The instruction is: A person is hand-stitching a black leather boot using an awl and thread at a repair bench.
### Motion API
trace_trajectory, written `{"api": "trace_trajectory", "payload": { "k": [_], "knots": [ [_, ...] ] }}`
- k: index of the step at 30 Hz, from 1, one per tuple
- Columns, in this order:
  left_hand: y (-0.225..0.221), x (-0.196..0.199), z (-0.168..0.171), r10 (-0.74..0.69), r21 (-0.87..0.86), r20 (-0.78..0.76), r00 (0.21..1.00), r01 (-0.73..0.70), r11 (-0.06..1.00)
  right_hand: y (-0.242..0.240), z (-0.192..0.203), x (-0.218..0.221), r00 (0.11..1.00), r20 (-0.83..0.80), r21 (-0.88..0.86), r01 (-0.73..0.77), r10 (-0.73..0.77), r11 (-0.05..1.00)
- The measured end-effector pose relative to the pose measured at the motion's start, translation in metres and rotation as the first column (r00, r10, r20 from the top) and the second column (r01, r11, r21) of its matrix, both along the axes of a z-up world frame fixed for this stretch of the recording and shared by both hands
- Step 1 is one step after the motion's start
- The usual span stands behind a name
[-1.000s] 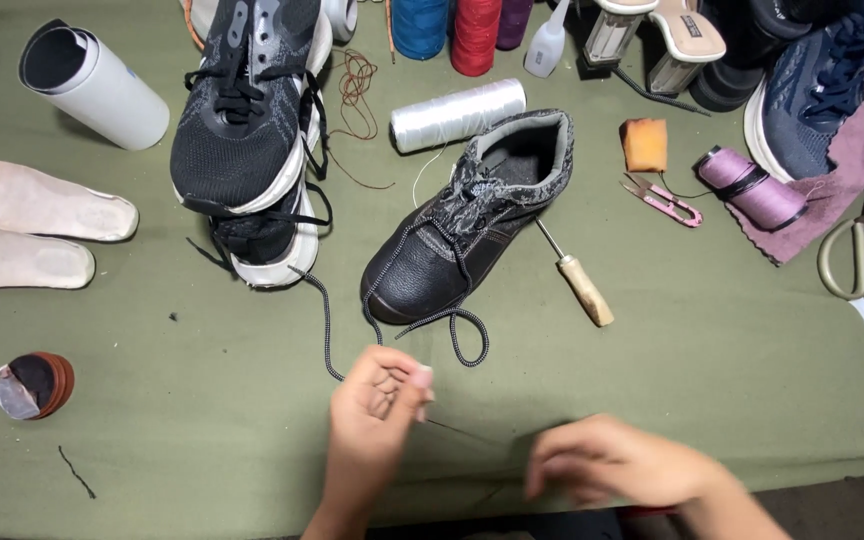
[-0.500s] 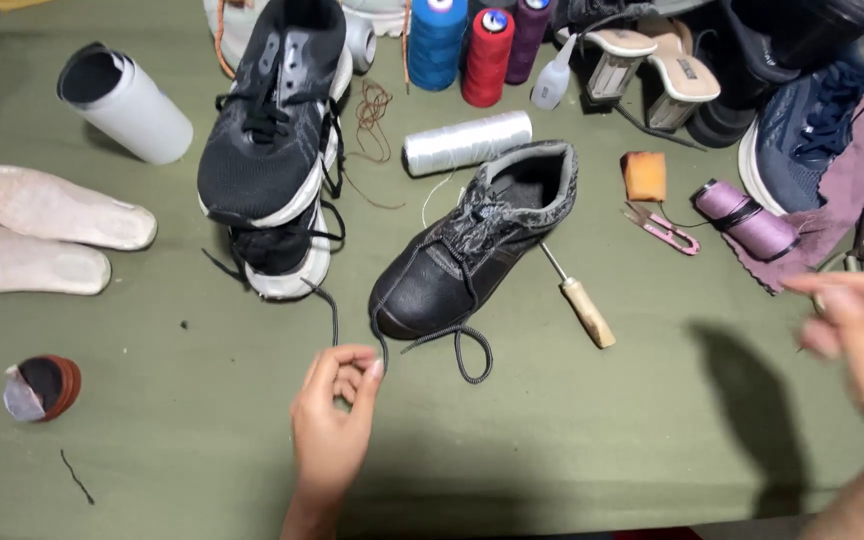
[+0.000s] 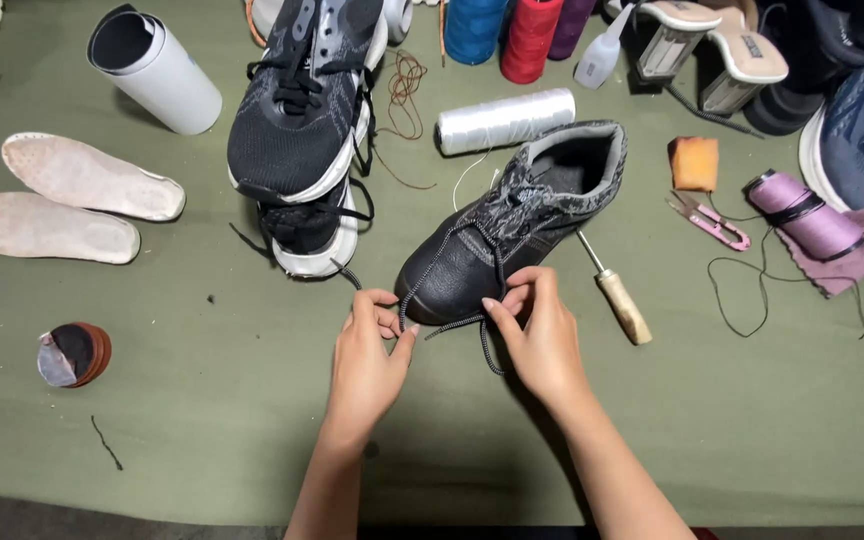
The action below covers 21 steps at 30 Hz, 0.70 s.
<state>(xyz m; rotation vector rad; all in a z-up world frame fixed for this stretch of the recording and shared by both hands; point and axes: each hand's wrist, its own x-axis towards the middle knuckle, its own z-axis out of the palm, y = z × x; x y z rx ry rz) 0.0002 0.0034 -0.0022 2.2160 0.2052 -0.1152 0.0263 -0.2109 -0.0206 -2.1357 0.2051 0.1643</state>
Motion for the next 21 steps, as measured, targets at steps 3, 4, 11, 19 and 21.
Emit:
{"api": "trace_trajectory", "payload": {
  "k": [3,4,11,19,21],
  "knots": [
    [0.022,-0.016,0.0,-0.07,-0.065,-0.139,0.988,0.061,0.996,0.001,0.013,-0.007,0.996,-0.054,0.036,-0.069,0.071,0.997],
    [0.029,-0.023,0.013,-0.07,-0.068,-0.14,0.988,0.061,0.996,-0.003,0.014,-0.014,0.996,-0.056,0.033,-0.07,0.072,0.997],
    [0.079,-0.078,0.045,-0.073,-0.394,-0.215,0.974,-0.018,0.919,-0.013,0.034,-0.083,0.978,-0.099,0.742,-0.05,0.183,0.668],
    [0.11,-0.113,0.079,0.195,-0.139,-0.237,0.952,-0.232,0.963,0.053,0.041,-0.156,0.767,-0.477,0.563,-0.108,0.428,0.82],
    [0.104,-0.12,0.099,0.407,0.234,0.04,0.913,-0.404,0.884,0.074,0.036,-0.161,0.669,-0.415,0.56,-0.346,0.616,0.753]
  ]
}}
